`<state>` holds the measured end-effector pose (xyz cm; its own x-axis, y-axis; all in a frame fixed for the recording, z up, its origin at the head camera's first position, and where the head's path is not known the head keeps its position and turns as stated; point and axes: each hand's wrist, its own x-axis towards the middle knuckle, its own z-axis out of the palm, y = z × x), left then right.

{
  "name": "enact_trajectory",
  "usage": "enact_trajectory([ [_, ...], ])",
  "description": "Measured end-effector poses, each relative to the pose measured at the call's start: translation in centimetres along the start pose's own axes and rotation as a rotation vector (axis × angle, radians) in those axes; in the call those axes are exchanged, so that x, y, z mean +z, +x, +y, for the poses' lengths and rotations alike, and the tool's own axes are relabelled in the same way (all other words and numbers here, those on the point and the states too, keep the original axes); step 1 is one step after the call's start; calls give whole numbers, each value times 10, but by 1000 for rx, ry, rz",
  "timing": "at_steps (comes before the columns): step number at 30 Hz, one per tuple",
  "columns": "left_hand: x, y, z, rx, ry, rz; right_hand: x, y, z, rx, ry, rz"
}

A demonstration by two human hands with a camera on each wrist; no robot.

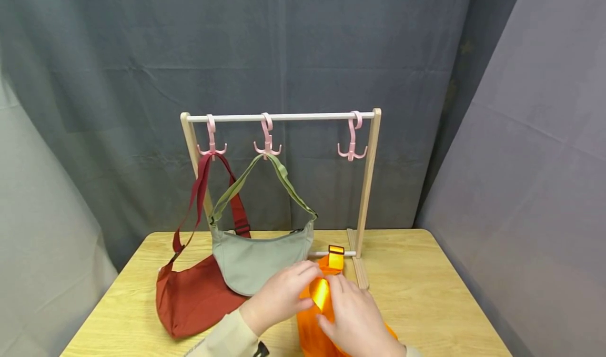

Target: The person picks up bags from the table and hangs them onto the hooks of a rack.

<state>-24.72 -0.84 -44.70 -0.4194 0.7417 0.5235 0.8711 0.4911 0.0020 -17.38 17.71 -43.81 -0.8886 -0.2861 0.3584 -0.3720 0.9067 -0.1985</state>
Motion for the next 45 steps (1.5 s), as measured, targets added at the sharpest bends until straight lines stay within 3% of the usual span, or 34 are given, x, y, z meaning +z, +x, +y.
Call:
enact_trajectory([
  [14, 2, -2, -4, -5, -4, 6, 2, -2, 14, -92, 17, 136],
  [22, 2, 0, -3, 8, -6, -2, -1, 0, 13, -8, 77, 3],
  [27, 5, 0, -1, 47, -10, 34, -1, 1, 14, 24, 132, -70],
  [32, 7, 0, -1, 71, -11, 62, 0, 2, 14, 3, 169, -87],
  [40, 5, -1, 0, 59, -22, 44, 2, 1, 14, -8, 129, -58],
  [45, 6, -1, -3, 66, -15, 40, 1, 1, 14, 18, 149, -100],
])
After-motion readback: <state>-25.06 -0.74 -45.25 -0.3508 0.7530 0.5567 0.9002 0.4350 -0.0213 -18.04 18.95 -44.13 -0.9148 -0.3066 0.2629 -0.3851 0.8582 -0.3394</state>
